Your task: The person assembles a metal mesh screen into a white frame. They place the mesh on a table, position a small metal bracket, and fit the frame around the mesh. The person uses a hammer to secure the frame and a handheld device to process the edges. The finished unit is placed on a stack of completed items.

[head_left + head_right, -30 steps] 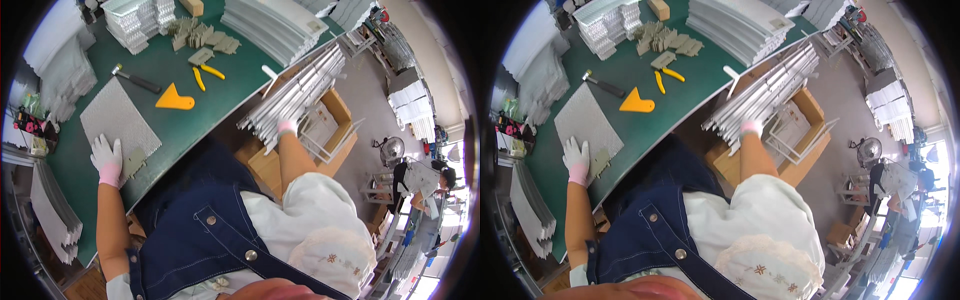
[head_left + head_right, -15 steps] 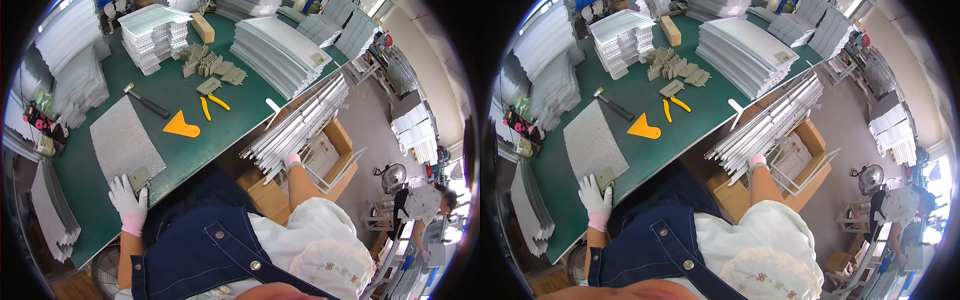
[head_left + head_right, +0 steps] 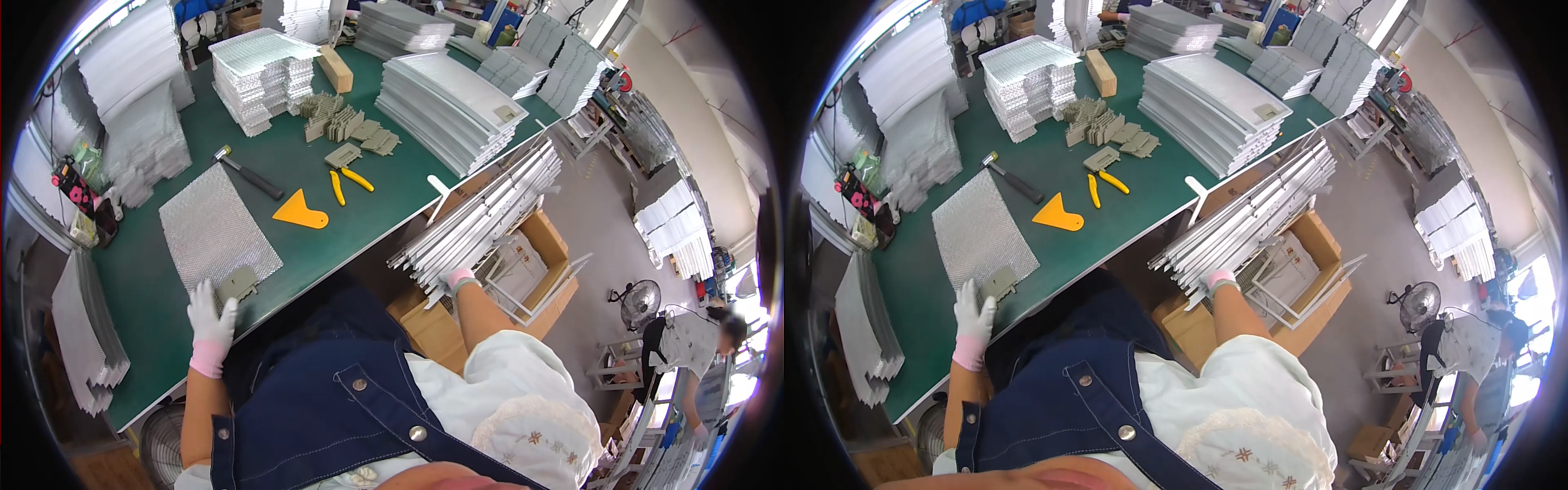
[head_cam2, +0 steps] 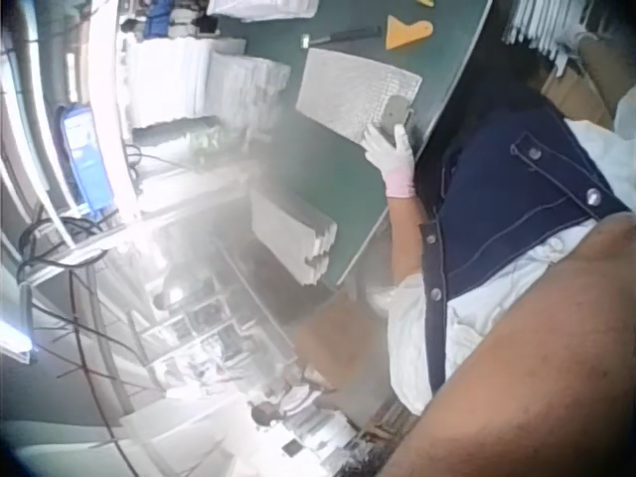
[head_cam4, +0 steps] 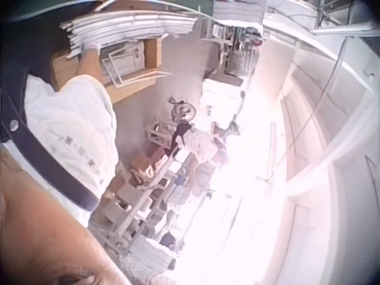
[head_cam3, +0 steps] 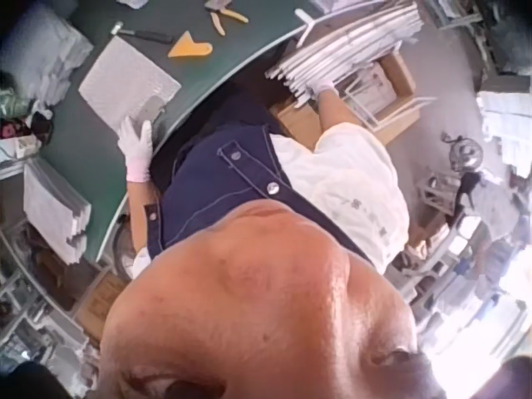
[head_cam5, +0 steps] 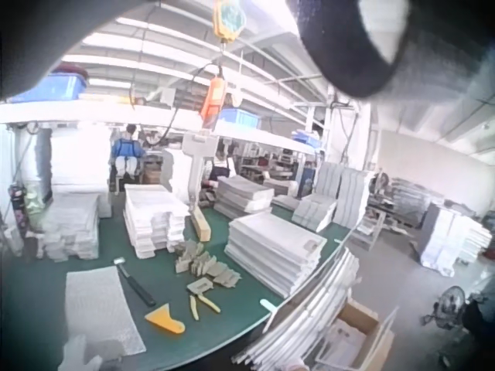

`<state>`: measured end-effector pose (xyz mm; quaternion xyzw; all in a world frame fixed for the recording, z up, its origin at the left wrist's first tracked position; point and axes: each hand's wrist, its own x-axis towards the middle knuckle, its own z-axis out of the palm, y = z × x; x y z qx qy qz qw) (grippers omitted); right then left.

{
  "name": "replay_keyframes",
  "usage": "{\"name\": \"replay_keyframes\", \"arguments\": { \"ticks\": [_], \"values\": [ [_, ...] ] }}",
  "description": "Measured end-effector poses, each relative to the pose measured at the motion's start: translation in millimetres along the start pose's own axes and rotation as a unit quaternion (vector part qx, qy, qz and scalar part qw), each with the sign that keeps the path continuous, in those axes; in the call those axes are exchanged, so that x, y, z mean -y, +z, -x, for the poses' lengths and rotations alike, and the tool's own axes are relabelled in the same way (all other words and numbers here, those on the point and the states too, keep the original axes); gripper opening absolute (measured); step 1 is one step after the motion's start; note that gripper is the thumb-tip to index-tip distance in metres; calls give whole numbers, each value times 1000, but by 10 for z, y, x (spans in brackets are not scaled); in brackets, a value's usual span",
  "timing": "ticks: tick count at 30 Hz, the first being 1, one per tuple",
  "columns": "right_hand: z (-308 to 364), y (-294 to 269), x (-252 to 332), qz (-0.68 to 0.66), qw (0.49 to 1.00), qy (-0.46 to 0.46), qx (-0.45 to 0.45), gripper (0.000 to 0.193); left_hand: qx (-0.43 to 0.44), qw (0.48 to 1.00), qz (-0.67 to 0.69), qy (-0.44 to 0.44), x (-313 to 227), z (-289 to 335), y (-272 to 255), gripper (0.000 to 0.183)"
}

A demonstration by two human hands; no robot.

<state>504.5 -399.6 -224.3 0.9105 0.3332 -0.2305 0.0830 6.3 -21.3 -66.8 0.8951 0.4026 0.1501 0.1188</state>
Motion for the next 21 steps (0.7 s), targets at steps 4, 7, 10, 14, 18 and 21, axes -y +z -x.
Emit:
{"name": "replay_keyframes", "arguments": {
  "ticks": [4, 7, 10, 14, 18, 21],
  "values": [
    [110, 5, 24, -4, 999, -33, 20, 26, -136, 990, 23, -13, -187, 119, -366, 66],
    [246, 45, -170, 96, 994, -59, 10, 18, -216, 976, 10, 10, -358, 212, -627, 65],
    [225, 105, -158, 141, 987, -73, -4, 17, -216, 974, 27, 64, -431, 268, -705, 65],
    [-58, 303, 127, -292, 952, 88, 39, 16, -172, 977, 71, 106, -671, 288, -624, 65],
    [29, 413, 74, -608, 764, 210, 46, 16, -128, 979, 90, 131, -699, 336, -625, 64],
    [226, 333, 31, -662, 709, 241, 2, 18, -112, 981, 112, 112, -600, 353, -614, 61]
  ]
}}
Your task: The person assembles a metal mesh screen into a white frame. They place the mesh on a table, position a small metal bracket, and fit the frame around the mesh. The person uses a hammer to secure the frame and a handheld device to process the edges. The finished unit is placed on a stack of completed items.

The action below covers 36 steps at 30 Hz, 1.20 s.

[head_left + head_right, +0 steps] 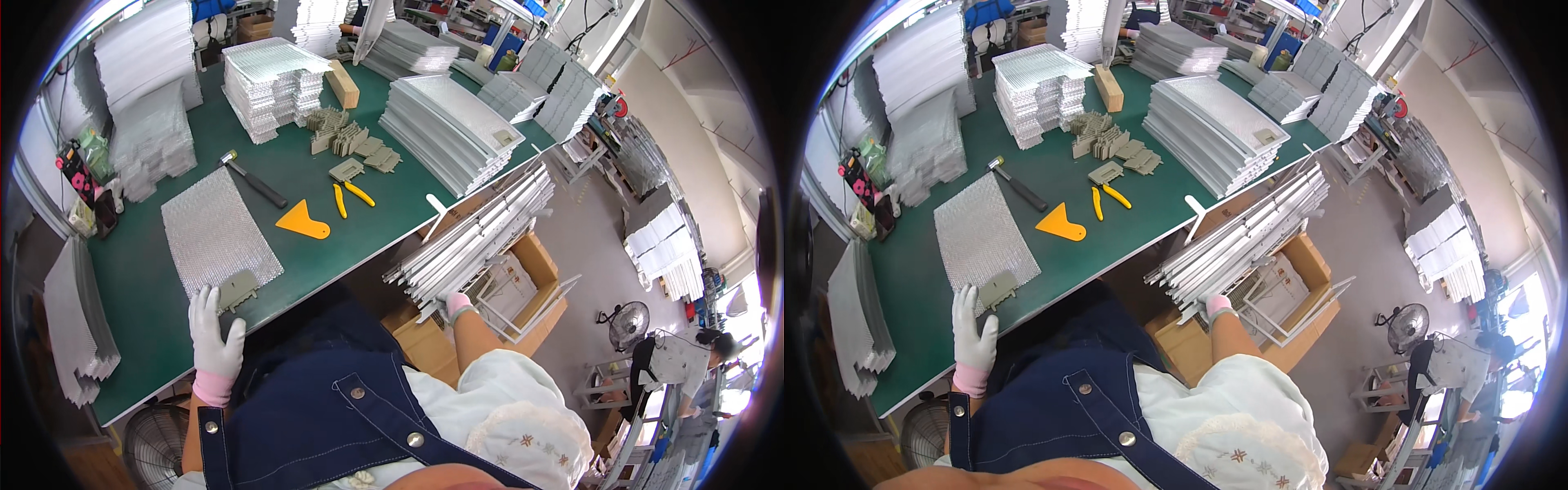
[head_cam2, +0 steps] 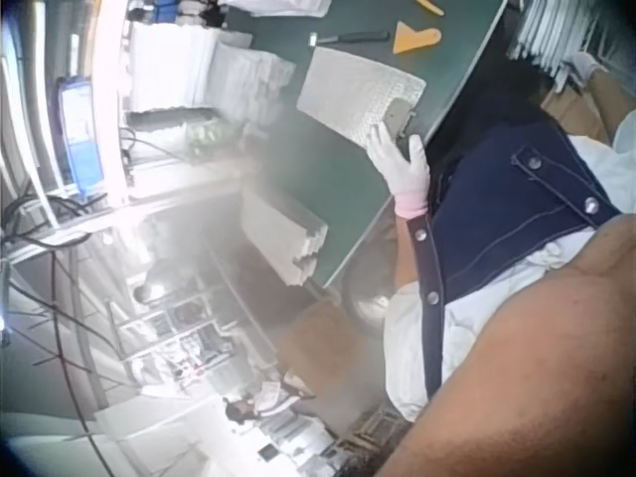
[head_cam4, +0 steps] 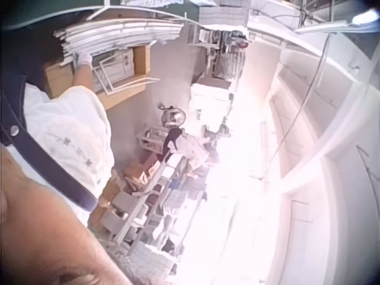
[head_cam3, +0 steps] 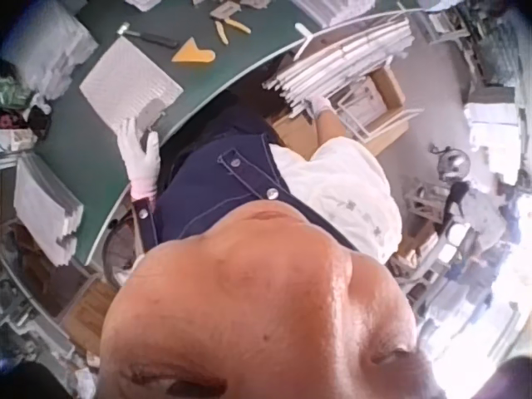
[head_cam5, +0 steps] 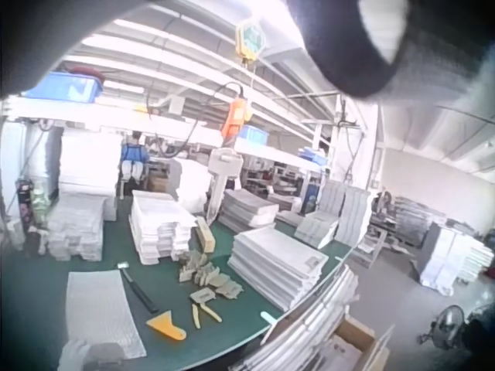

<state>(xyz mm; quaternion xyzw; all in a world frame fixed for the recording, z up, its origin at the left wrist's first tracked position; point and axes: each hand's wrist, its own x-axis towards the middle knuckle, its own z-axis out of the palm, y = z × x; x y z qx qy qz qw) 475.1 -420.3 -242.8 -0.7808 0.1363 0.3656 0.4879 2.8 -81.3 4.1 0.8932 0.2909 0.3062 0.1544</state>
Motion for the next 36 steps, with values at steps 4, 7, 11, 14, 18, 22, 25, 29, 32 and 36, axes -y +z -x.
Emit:
{"name": "replay_keyframes", "arguments": {
  "ticks": [4, 7, 11, 14, 18, 22, 25, 29, 32, 36],
  "values": [
    [113, -102, 100, -167, 979, 10, 114, 11, 25, 999, 25, 19, -116, -67, -36, 58],
    [257, 135, 275, -380, 848, -88, 357, 13, 48, 993, 99, 42, -277, -133, 12, 53],
    [1606, 818, 1010, -414, 826, -74, 376, 11, 242, 941, 212, 106, -469, -237, 245, 49],
    [2348, 1304, 1201, -329, 818, -133, 453, 17, 388, 865, 315, 43, -683, -305, 531, 78],
    [2921, 1664, 1133, -208, 819, -82, 528, 26, 315, 811, 490, -48, -837, -365, 840, 67],
    [2774, 1535, 1145, -224, 835, -78, 496, 33, 162, 724, 660, -120, -711, -249, 725, 42],
    [2200, 1242, 1272, -377, 773, -114, 497, 30, 17, 678, 728, -98, -363, -344, 437, 36],
    [1655, 928, 1318, -389, 874, -138, 255, 11, -13, 798, 572, -188, -393, -276, 297, 26],
    [1569, 786, 1361, -401, 891, -98, 187, 15, 7, 726, 619, -299, -552, -195, 292, 29],
    [1760, 641, 1360, -360, 905, -175, 144, 23, -82, 672, 655, -335, -487, -237, 35, 36]
  ]
}}
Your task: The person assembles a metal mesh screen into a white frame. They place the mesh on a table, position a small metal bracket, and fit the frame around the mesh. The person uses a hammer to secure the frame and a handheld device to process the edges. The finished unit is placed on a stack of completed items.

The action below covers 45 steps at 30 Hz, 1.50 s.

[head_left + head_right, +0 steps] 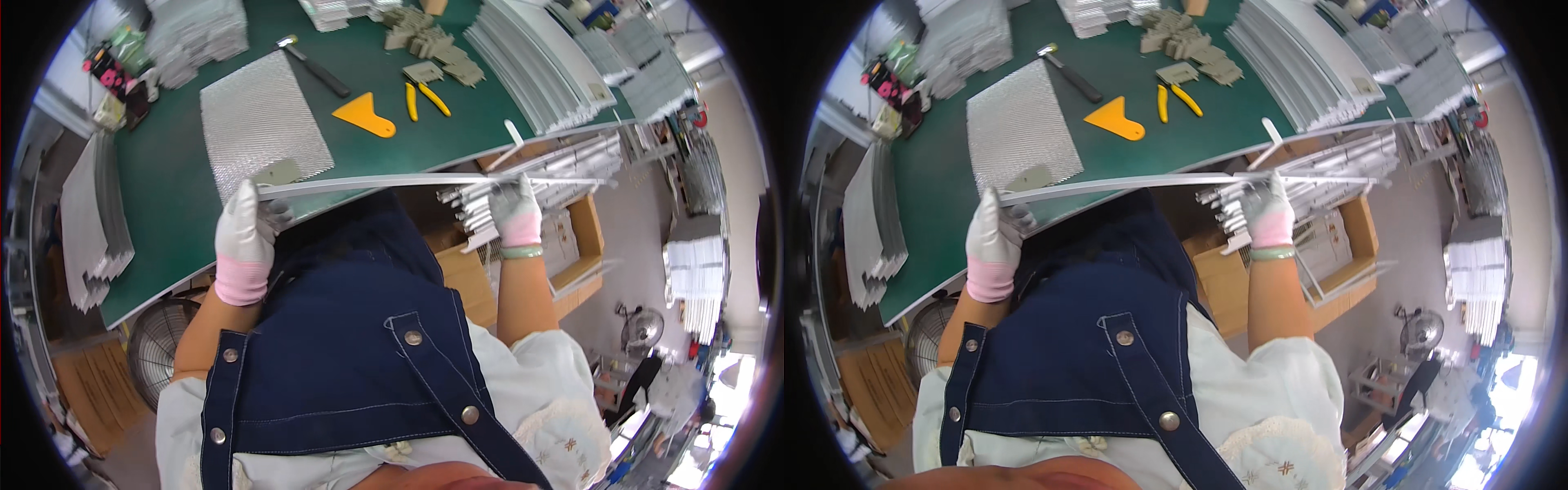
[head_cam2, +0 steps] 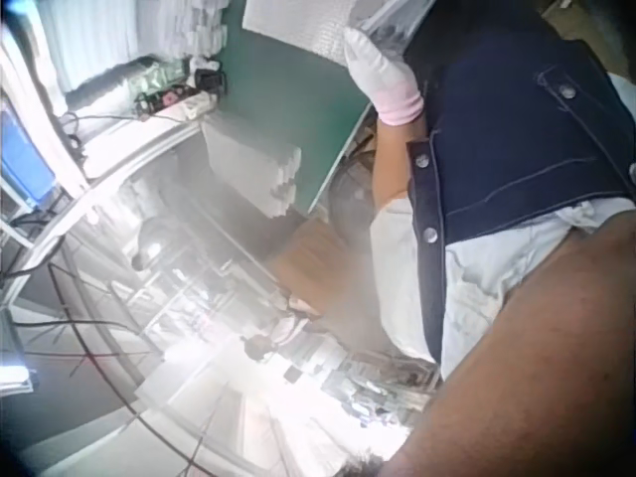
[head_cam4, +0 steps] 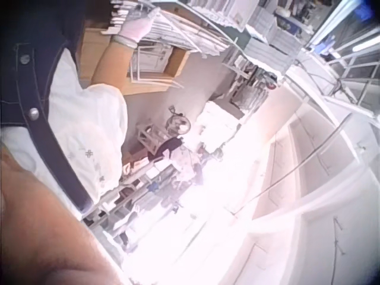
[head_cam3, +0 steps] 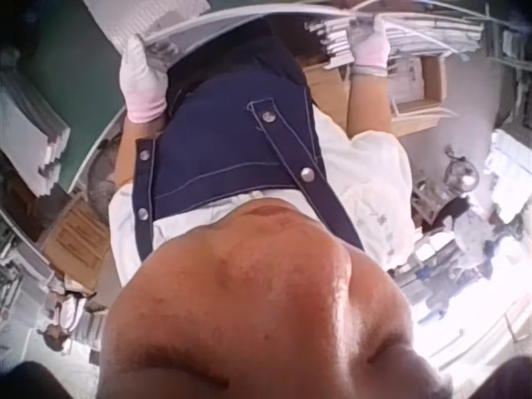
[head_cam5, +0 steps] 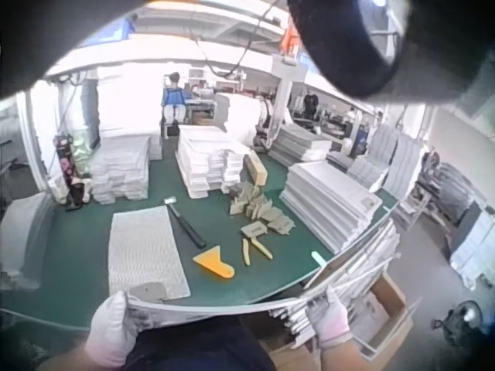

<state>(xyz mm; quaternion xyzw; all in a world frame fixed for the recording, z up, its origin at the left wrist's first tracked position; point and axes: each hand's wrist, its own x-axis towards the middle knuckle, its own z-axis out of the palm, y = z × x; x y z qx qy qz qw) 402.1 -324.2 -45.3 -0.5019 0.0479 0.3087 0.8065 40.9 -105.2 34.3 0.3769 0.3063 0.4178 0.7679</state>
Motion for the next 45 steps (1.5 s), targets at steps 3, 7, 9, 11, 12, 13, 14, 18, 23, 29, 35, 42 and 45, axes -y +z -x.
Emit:
{"name": "replay_keyframes", "arguments": {
  "ticks": [3, 7, 9, 11, 12, 13, 14, 18, 23, 29, 35, 42, 45],
  "values": [
    [-137, -144, 119, -26, 991, 33, -129, 34, 0, 992, -85, 93, -191, 5, -250, 34],
    [-144, -179, 192, 23, 991, -14, -130, 30, -7, 995, -56, 85, -344, 125, -202, 33],
    [-198, -164, 231, 34, 991, -33, -124, 25, 3, 992, -31, 120, -402, 202, -207, 34],
    [-274, -192, 301, 29, 991, -44, -121, 20, 8, 989, -8, 149, -434, 221, -223, 36],
    [-254, -93, 298, 21, 993, -39, -113, 17, -1, 986, -8, 165, -424, 216, -267, 35],
    [-229, 2, 296, 12, 994, -34, -106, 15, -29, 988, 5, 153, -392, 193, -266, 34],
    [-189, 94, 324, 42, 985, -13, -166, 10, -57, 988, 18, 141, -343, 157, -232, 33],
    [-92, -51, 445, 294, 948, -8, -124, 25, -89, 993, 71, 26, -166, 77, -439, 32],
    [38, -161, 635, 51, 992, -48, -107, 28, -95, 983, 156, -17, -172, 119, -514, 27],
    [-467, -654, 318, 185, 978, 56, -77, 19, -80, 991, 107, -12, 41, 75, -553, 23],
    [32, -19, 602, 94, 986, -52, -128, 27, -88, 985, 130, -75, 121, 33, -737, 38],
    [895, 860, 35, 119, 978, -106, 137, 28, 62, 983, 174, -8, -122, 184, -199, 47],
    [1017, 960, -1, 69, 957, -215, 183, 37, 51, 996, -16, 72, -360, 196, -390, 39]
  ]
}}
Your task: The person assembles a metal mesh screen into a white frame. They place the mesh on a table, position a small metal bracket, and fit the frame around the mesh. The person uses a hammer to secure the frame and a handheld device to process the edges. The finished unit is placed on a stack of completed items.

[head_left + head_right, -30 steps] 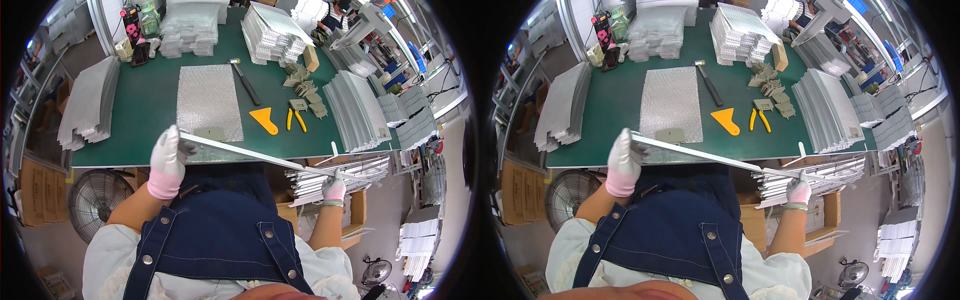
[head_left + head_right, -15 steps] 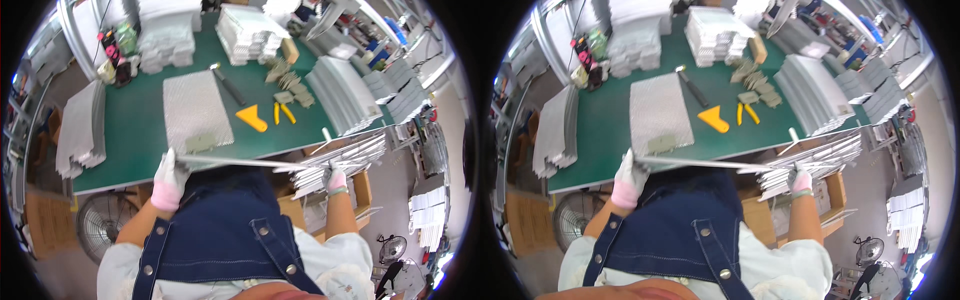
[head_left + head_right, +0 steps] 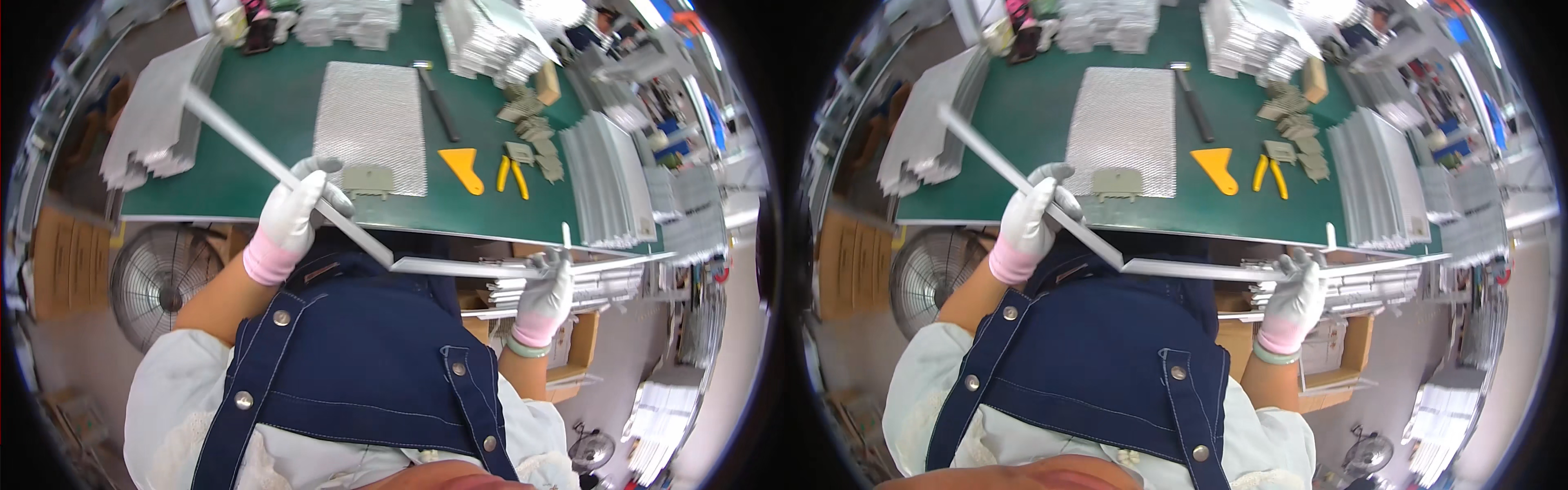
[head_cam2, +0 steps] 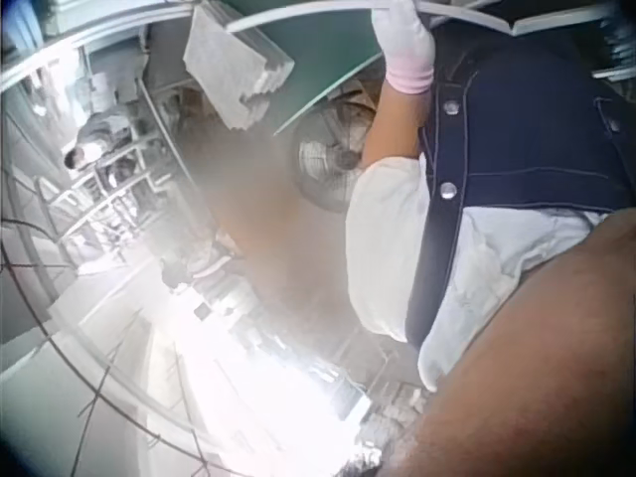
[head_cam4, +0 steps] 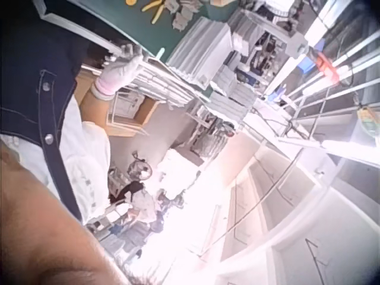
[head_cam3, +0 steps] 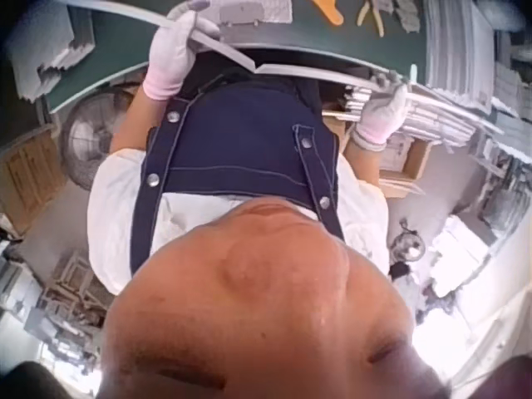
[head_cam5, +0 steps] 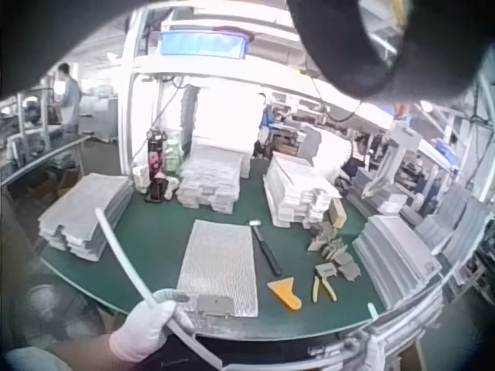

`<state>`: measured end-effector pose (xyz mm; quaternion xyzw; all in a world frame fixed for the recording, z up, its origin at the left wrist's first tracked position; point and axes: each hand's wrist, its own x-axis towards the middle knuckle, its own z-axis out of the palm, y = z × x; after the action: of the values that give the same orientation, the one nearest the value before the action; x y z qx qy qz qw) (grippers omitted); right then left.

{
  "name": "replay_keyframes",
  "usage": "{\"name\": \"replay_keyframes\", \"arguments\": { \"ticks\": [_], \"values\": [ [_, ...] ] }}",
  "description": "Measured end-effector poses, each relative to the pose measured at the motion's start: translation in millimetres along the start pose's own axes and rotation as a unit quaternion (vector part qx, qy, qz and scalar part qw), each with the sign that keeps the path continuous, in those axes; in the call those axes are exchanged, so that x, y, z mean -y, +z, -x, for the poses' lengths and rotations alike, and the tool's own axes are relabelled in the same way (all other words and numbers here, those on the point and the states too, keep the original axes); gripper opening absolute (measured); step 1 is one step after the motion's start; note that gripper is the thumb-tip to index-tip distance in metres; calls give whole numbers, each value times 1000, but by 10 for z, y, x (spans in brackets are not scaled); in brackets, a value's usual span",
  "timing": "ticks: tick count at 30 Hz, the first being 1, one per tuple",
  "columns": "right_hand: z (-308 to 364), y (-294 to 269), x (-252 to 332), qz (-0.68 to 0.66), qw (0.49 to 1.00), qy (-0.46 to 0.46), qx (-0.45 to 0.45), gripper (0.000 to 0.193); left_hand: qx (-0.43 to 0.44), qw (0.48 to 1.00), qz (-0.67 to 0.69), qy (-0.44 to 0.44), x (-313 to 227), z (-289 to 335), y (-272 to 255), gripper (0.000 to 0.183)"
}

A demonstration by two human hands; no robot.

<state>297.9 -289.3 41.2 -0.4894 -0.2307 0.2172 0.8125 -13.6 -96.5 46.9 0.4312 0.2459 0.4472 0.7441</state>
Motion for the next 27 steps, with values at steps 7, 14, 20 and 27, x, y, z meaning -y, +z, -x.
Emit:
{"name": "replay_keyframes", "arguments": {
  "ticks": [7, 14, 20, 27],
  "values": [
    [399, 769, -300, 280, 872, -111, 386, 54, 2, 920, -379, -105, -469, 106, -189, 37],
    [-31, 1157, -1196, 456, 835, -132, 279, 38, -116, 747, -619, 213, 411, -694, -987, 42],
    [-189, 860, -1458, 426, 872, 35, 239, 32, -55, 813, -577, -55, 268, -634, -894, 46],
    [328, 744, -1173, 255, 901, 300, 181, 27, -139, 718, -680, -61, 226, -11, -731, 40]
  ]
}}
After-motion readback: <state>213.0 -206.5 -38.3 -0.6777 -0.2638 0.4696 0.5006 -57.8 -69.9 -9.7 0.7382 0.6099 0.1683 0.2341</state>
